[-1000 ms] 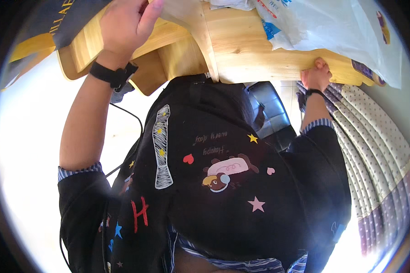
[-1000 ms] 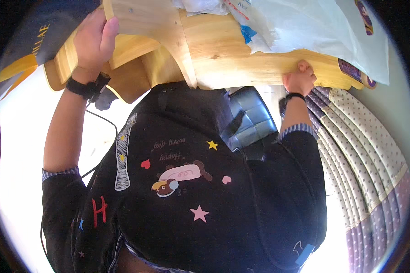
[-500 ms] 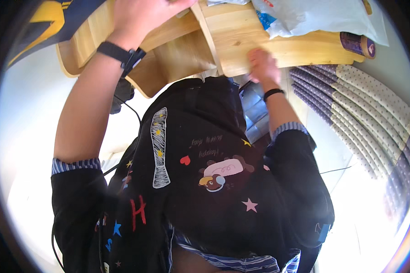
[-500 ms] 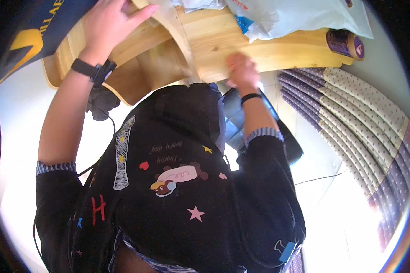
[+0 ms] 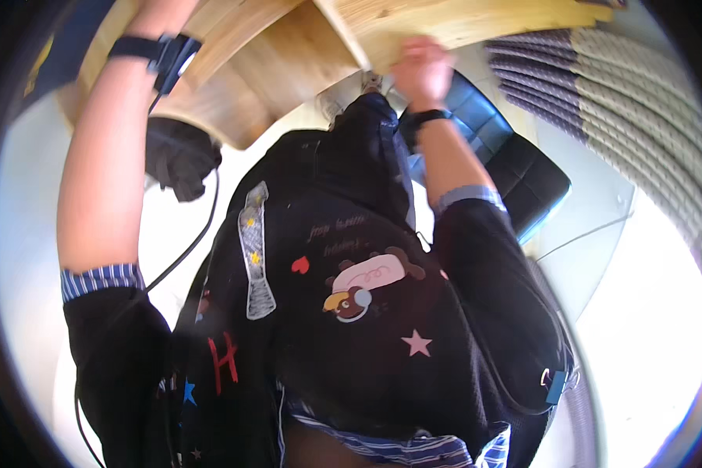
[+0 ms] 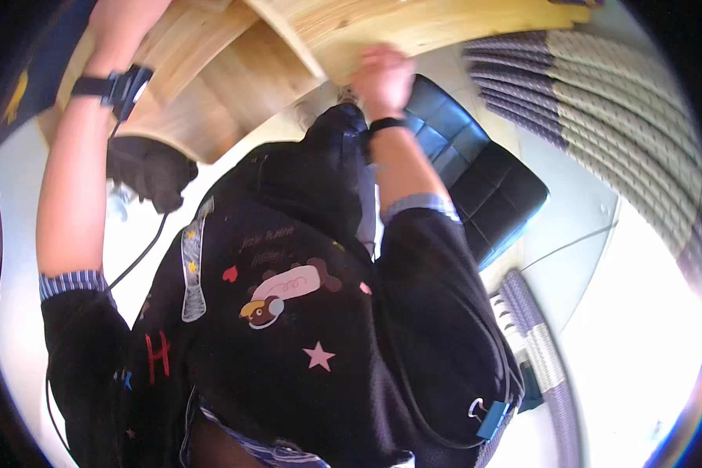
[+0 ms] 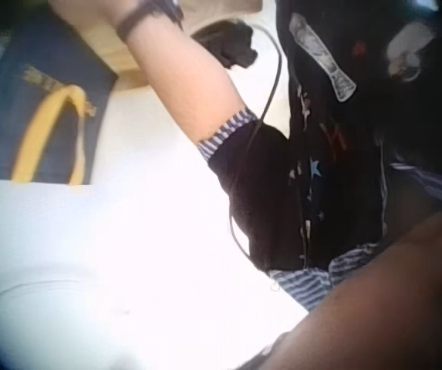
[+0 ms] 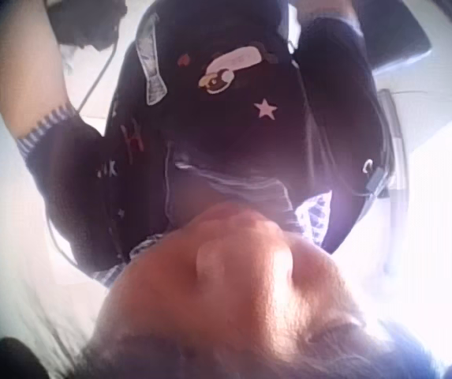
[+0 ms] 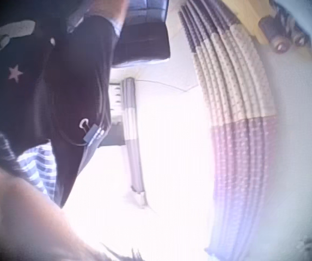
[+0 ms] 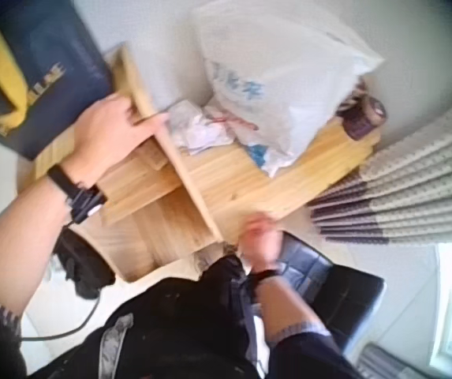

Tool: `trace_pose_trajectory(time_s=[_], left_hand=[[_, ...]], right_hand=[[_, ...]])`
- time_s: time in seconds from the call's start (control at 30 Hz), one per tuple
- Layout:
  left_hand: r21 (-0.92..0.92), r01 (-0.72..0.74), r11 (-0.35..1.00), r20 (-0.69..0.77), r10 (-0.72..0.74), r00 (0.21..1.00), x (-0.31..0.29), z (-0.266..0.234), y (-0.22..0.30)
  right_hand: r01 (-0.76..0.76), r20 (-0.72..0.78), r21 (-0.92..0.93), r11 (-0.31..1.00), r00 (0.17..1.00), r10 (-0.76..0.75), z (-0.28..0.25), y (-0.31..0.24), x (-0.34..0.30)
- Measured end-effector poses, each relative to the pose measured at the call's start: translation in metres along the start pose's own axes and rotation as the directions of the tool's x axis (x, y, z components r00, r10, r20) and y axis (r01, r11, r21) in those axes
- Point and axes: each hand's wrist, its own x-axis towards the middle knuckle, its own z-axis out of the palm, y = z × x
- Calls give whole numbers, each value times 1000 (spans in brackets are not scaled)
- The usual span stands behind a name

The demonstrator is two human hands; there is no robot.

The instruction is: The person wipes the surfaces of a wooden shelf, a desk, and a wardrobe door using a cloth.

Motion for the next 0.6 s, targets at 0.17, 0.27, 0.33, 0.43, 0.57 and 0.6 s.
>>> trace_pose_trajectory(time_s=[0.17, 0.27, 0.33, 0.43, 0.57, 0.6], left_hand=[[51, -183, 982, -207, 190, 960, -13, -15, 19], [37, -195, 980, -7, 195, 981, 3, -21, 10], [241, 40, 970, 112, -69, 991, 20, -1, -16], [154, -3, 988, 104, -13, 994, 25, 19, -17], [156, 3, 988, 76, -16, 997, 26, 13, -25], [161, 15, 987, 77, -28, 997, 24, 11, -26]], right_hand=[[-322, 30, 491, 809, 935, 354, -11, -86, -35], [-199, 185, 265, 943, 971, 153, -32, -56, -30], [-83, 214, 266, 960, 976, 25, -40, -41, -28], [43, -132, 493, 869, 991, 25, -67, -32, -27], [67, -247, 640, 765, 961, 122, -59, -36, -7], [-46, -181, 736, 676, 948, 263, -63, -39, -3]])
